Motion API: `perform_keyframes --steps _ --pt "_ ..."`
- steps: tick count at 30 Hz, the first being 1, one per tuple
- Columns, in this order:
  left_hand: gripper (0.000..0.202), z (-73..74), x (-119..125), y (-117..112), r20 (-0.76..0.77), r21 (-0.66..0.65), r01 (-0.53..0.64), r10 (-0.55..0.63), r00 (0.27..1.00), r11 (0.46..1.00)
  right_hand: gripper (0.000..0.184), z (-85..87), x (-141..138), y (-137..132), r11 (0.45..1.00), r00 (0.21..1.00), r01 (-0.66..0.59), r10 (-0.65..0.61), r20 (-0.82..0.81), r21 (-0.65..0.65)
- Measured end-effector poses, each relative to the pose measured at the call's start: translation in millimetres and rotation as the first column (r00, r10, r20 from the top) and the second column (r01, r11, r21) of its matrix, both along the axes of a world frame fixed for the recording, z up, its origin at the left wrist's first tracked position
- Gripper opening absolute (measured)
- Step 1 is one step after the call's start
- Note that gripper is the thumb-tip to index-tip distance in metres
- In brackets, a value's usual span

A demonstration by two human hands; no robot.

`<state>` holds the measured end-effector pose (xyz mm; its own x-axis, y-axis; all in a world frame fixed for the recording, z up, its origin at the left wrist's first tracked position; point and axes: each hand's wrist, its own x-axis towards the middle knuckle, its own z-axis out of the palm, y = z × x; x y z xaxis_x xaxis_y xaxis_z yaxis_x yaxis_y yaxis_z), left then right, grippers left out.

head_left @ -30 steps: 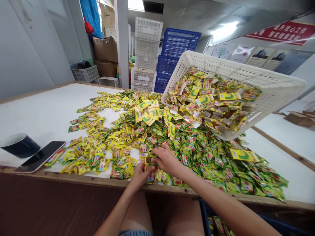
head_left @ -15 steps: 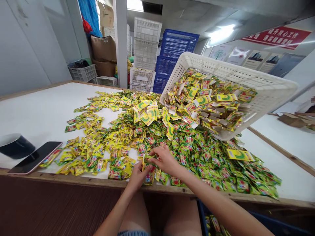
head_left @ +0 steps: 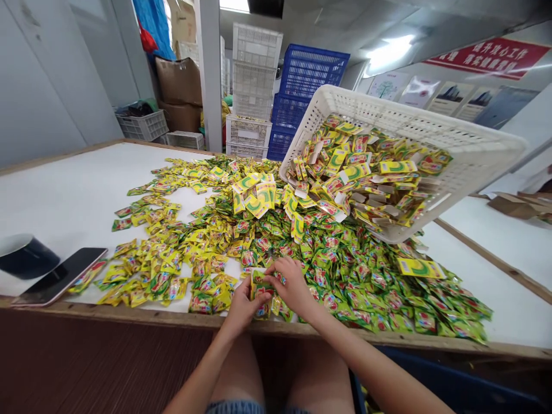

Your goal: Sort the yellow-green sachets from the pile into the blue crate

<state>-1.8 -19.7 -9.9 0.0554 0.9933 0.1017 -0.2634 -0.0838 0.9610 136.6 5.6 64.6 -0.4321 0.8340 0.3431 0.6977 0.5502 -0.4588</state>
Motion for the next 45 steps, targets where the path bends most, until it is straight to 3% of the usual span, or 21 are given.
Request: perform_keyframes --steps 5,8,13,15,18,20,25,29,34,39,42,45 --pt "0.042 0.7 -1 1 0.011 -0.025 0.031 -0.031 0.999 0.999 0.016 -0.8 3 -8 1.0 1.0 -0.027 0.027 -0.016 -0.002" --pt "0.039 -1.1 0 2 -0.012 -0.008 -0.013 0.013 1.0 1.0 0.012 -3.1 6 -9 0.995 0.997 -0.069 0.066 -0.044 -0.065" --pt "0.039 -2.7 2 2 -0.029 -0.025 -0.037 0.036 0.999 0.999 0.025 -24.8 4 -14 0.978 0.927 -0.063 -0.016 -0.374 -0.198" --pt "0.038 -2.0 2 1 -0.039 -0.023 -0.041 0.04 0.998 0.999 0.025 -29.5 2 -17 0.981 0.894 -0.014 -0.074 -0.443 -0.192" --pt "0.034 -0.8 1 1 -0.066 -0.028 -0.074 0.072 0.995 0.997 0.017 -23.0 0 -20 0.997 0.943 0.064 -0.076 -0.325 -0.046" --pt "0.033 -0.6 1 1 -0.08 -0.029 -0.098 0.096 0.992 0.995 0.014 -13.6 0 -20 0.999 0.981 0.036 -0.028 -0.19 0.039" --pt "0.038 -1.6 0 2 -0.055 -0.018 -0.084 0.083 0.995 0.996 0.011 -0.9 -1 -18 0.999 0.996 -0.007 0.011 -0.086 0.054" --pt "0.041 -2.1 -1 1 -0.03 -0.003 -0.055 0.055 0.998 0.998 0.007 -3.3 -3 -17 0.999 0.994 -0.02 0.023 -0.106 0.036" --pt "0.042 -2.5 0 1 -0.058 0.003 -0.101 0.101 0.993 0.995 0.007 -3.3 -2 -15 0.999 0.99 -0.049 0.048 -0.129 -0.006" --pt "0.035 -2.8 3 1 -0.073 -0.004 -0.13 0.129 0.989 0.992 0.02 -15.7 5 -15 0.994 0.934 0.01 -0.048 -0.353 -0.11" --pt "0.035 -1.4 4 3 -0.029 -0.003 -0.113 0.112 0.993 0.994 0.031 -29.4 7 -18 0.98 0.877 -0.017 -0.081 -0.474 -0.197" --pt "0.039 1.4 4 2 0.001 0.014 -0.111 0.111 0.994 0.994 0.023 -35.3 8 -22 0.99 0.866 0.013 -0.083 -0.493 -0.143"
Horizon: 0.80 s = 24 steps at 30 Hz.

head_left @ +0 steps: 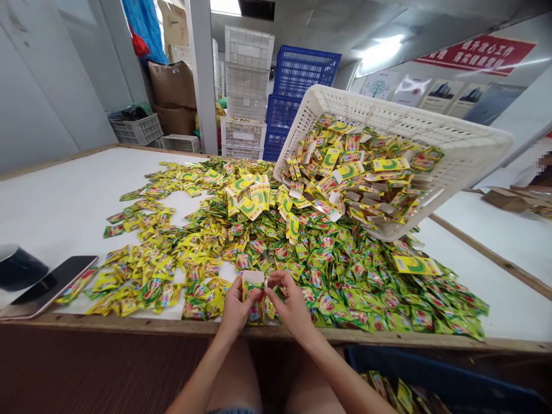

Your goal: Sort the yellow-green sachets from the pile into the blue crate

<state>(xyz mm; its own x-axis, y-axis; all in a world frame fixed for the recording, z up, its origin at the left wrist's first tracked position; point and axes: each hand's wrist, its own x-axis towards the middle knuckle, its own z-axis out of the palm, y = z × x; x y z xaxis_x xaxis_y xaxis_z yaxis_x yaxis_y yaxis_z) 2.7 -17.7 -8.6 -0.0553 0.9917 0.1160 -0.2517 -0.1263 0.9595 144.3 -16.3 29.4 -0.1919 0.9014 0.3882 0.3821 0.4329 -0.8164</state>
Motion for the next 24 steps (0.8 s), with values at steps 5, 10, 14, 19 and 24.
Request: perform_keyframes --steps 5,10,14,19,24 --pt "0.038 1.1 -2 -5 -0.073 0.037 0.076 -0.073 0.995 0.996 0.02 16.1 2 -4 0.981 0.949 -0.086 0.027 0.315 0.176" --pt "0.031 -2.4 -3 -6 -0.127 0.034 0.086 -0.081 0.989 0.996 0.012 26.0 6 2 0.982 0.892 -0.147 0.082 0.444 0.114" --pt "0.032 -0.2 -1 -7 -0.093 0.025 0.055 -0.052 0.994 0.998 0.014 17.0 6 2 0.988 0.923 -0.142 0.111 0.368 0.056" --pt "0.03 2.3 -5 -8 -0.123 0.028 0.066 -0.062 0.99 0.997 0.031 11.5 2 -4 0.991 0.948 -0.119 0.097 0.302 0.057" --pt "0.033 2.2 -9 -8 -0.121 0.06 0.12 -0.112 0.986 0.991 0.035 16.1 3 5 0.974 0.908 -0.226 0.214 0.36 -0.009"
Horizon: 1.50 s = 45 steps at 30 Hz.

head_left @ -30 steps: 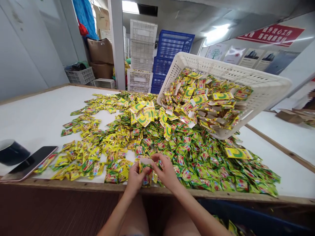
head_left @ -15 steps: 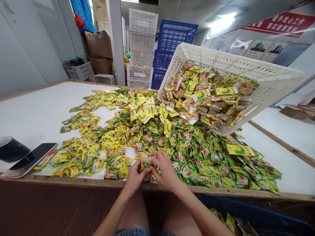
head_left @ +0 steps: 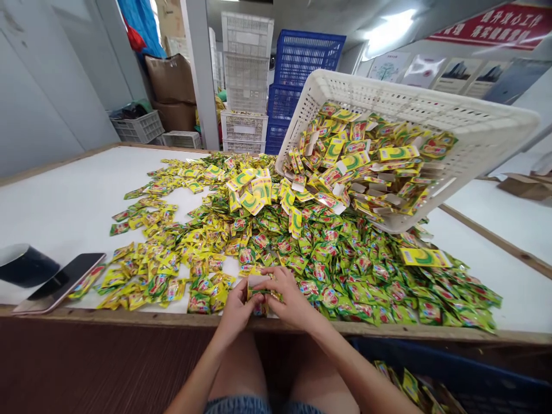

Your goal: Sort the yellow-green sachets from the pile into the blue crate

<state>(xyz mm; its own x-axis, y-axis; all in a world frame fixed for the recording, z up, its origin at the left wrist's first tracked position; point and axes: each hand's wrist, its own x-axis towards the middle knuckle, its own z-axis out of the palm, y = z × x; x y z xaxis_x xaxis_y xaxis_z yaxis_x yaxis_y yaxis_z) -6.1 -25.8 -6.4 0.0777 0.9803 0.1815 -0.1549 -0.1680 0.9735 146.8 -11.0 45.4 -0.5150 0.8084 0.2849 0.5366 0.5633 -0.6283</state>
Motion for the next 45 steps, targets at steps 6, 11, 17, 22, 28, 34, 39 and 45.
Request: perform_keyframes --steps 6,11,17,22,28,34,39,45 --pt "0.03 -3.6 1 2 0.023 -0.039 -0.041 0.042 0.999 0.998 0.032 -16.1 1 -6 0.997 0.972 0.043 -0.056 -0.226 -0.059" --pt "0.039 -1.1 3 2 0.063 -0.112 -0.03 0.037 0.997 0.993 0.038 -43.0 -10 -16 0.935 0.773 0.181 -0.326 -0.544 -0.304" --pt "0.04 3.2 -1 -10 0.004 -0.045 -0.143 0.143 0.99 0.989 0.016 -46.0 -14 -14 0.946 0.773 0.248 -0.323 -0.546 -0.21" --pt "0.02 -0.2 -10 -10 -0.127 0.003 -0.117 0.116 0.985 0.993 0.016 -35.4 -4 -4 0.986 0.883 0.142 -0.167 -0.438 -0.091" --pt "0.015 -2.4 -20 7 -0.115 -0.02 -0.062 0.059 0.992 0.998 0.018 -30.4 2 7 0.995 0.926 0.054 -0.08 -0.369 -0.082" --pt "0.032 2.3 -19 13 0.08 -0.08 -0.047 0.053 0.995 0.996 0.026 -38.4 -5 4 0.986 0.85 0.117 -0.162 -0.501 -0.12" --pt "0.026 6.1 -21 13 0.004 -0.045 -0.015 0.015 1.0 0.999 0.023 -38.1 -7 3 0.983 0.848 0.128 -0.177 -0.499 -0.131" --pt "0.014 8.1 -17 7 -0.025 -0.046 -0.001 0.0 1.0 0.999 0.013 -35.0 -6 0 0.989 0.877 0.094 -0.136 -0.46 -0.114"
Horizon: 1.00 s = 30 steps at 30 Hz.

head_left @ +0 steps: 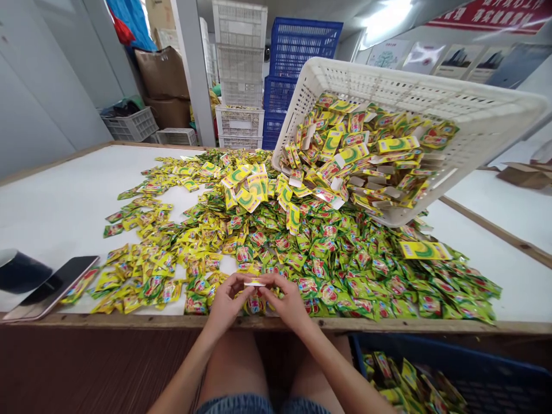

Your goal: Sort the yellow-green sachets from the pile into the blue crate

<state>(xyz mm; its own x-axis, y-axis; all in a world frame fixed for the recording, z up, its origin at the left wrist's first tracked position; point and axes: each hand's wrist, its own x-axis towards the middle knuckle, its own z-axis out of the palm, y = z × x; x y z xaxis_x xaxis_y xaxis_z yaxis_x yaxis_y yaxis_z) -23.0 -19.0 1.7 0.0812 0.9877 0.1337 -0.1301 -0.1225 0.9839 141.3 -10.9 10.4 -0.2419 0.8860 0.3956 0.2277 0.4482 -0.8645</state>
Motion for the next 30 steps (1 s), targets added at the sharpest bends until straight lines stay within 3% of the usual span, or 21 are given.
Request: perform_keyframes --steps 6,14,23,30 --pt "0.014 7.8 8 -8 -0.076 0.006 -0.109 0.109 0.991 0.994 0.012 -2.8 -3 -6 0.996 0.996 0.086 -0.087 0.011 0.017" --pt "0.015 7.4 9 0 -0.135 -0.009 -0.14 0.137 0.981 0.99 0.015 9.9 0 2 0.999 0.989 0.046 -0.041 0.141 -0.027" --pt "0.017 9.3 2 5 -0.12 -0.026 -0.033 0.029 0.992 0.999 0.017 12.7 4 7 0.989 0.998 -0.034 0.042 0.054 -0.145" --pt "0.016 21.8 -1 11 -0.187 -0.055 0.016 -0.026 0.982 0.998 0.019 23.3 9 20 0.968 0.982 -0.171 0.183 0.05 -0.185"
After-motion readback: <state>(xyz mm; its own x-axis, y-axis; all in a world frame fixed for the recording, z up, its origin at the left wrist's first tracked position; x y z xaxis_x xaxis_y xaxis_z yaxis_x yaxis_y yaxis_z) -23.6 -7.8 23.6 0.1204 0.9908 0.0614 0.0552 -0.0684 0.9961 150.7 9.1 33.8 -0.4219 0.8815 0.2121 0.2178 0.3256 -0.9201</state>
